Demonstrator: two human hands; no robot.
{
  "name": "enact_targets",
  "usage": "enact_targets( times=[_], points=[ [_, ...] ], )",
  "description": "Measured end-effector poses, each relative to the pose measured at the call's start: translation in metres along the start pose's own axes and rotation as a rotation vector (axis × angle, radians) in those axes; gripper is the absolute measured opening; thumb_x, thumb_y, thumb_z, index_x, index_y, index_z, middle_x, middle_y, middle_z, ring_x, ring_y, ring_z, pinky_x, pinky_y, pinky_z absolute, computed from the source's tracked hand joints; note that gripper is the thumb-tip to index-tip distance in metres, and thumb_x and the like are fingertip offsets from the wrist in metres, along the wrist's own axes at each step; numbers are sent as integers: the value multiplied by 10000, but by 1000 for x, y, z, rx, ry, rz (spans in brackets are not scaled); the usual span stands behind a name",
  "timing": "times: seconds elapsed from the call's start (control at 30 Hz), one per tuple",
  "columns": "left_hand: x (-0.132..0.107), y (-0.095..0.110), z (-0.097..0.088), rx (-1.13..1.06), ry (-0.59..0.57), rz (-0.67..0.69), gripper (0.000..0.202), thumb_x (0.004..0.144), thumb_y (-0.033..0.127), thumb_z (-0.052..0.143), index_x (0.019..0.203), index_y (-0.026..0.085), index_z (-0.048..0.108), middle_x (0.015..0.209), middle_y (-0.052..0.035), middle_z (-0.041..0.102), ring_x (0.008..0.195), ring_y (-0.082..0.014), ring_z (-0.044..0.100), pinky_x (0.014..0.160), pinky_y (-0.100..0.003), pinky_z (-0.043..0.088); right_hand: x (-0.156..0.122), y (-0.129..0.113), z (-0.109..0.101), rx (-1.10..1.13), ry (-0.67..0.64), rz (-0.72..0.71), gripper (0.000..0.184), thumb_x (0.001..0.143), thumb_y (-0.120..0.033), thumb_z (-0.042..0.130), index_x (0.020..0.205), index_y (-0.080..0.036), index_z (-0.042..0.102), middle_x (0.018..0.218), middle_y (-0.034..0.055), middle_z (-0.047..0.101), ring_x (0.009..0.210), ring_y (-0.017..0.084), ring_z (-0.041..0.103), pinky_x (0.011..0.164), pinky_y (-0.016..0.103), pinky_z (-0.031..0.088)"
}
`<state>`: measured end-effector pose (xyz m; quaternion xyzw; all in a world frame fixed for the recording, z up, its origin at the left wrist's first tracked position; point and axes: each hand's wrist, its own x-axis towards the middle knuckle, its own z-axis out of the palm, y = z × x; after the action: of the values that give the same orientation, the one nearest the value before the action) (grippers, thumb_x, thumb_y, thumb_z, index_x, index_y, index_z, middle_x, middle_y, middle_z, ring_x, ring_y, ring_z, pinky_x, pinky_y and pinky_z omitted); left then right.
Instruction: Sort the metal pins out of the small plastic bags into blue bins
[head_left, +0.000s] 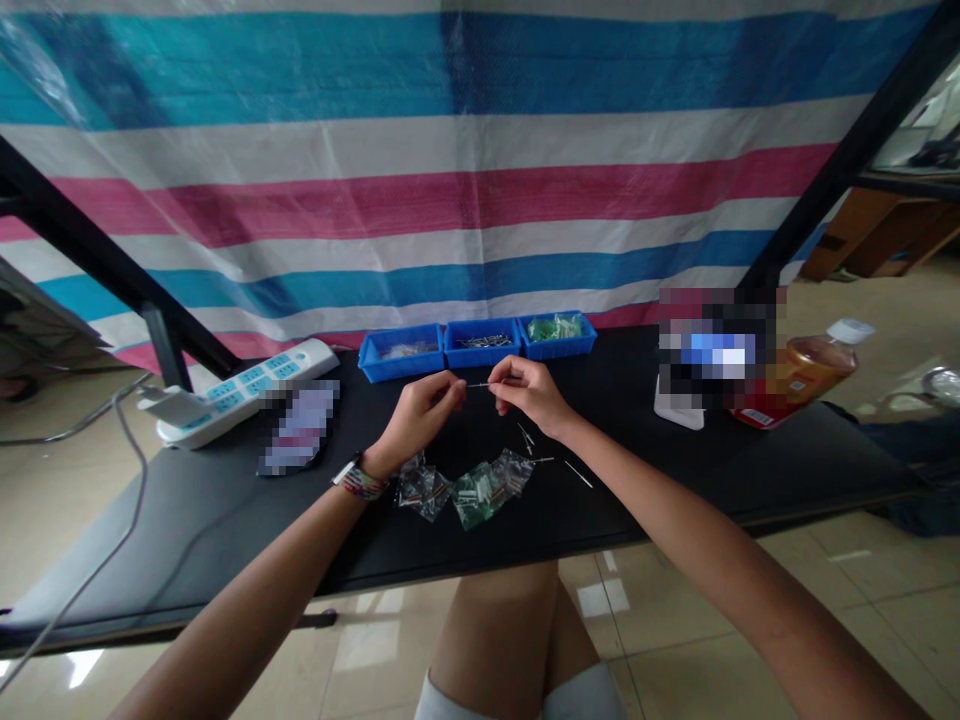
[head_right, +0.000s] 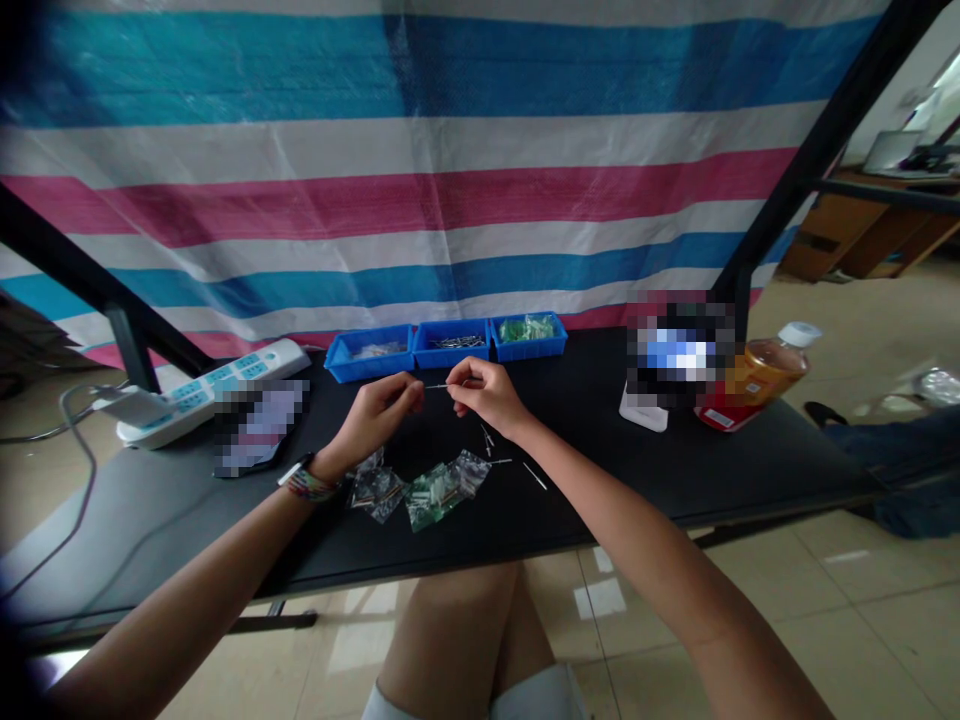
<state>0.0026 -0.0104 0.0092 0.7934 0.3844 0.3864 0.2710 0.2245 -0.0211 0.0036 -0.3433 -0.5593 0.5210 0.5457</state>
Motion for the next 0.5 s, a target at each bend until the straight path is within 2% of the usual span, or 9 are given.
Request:
enact_targets(
  times=[0.3, 0.5],
  points=[
    [1, 4, -1, -66, -38, -19, 503, 1075, 622, 507, 865, 200, 684, 776, -43, 714, 719, -193, 659, 676, -293, 521, 2, 1, -2, -12, 14, -5, 242, 732, -332, 847, 799, -202, 654, 703, -37, 641, 533, 119, 625, 509, 257, 553],
    [2, 5, -1, -58, -21, -14, 468, 1076, 576, 519, 859, 198, 690, 764, -44, 712, 714, -194, 669, 670, -292, 514, 14, 5, -10, -73, 156, -80, 258, 734, -369, 843, 751, -208, 641, 664, -35, 634, 516, 118, 609, 536, 270, 557]
  ],
)
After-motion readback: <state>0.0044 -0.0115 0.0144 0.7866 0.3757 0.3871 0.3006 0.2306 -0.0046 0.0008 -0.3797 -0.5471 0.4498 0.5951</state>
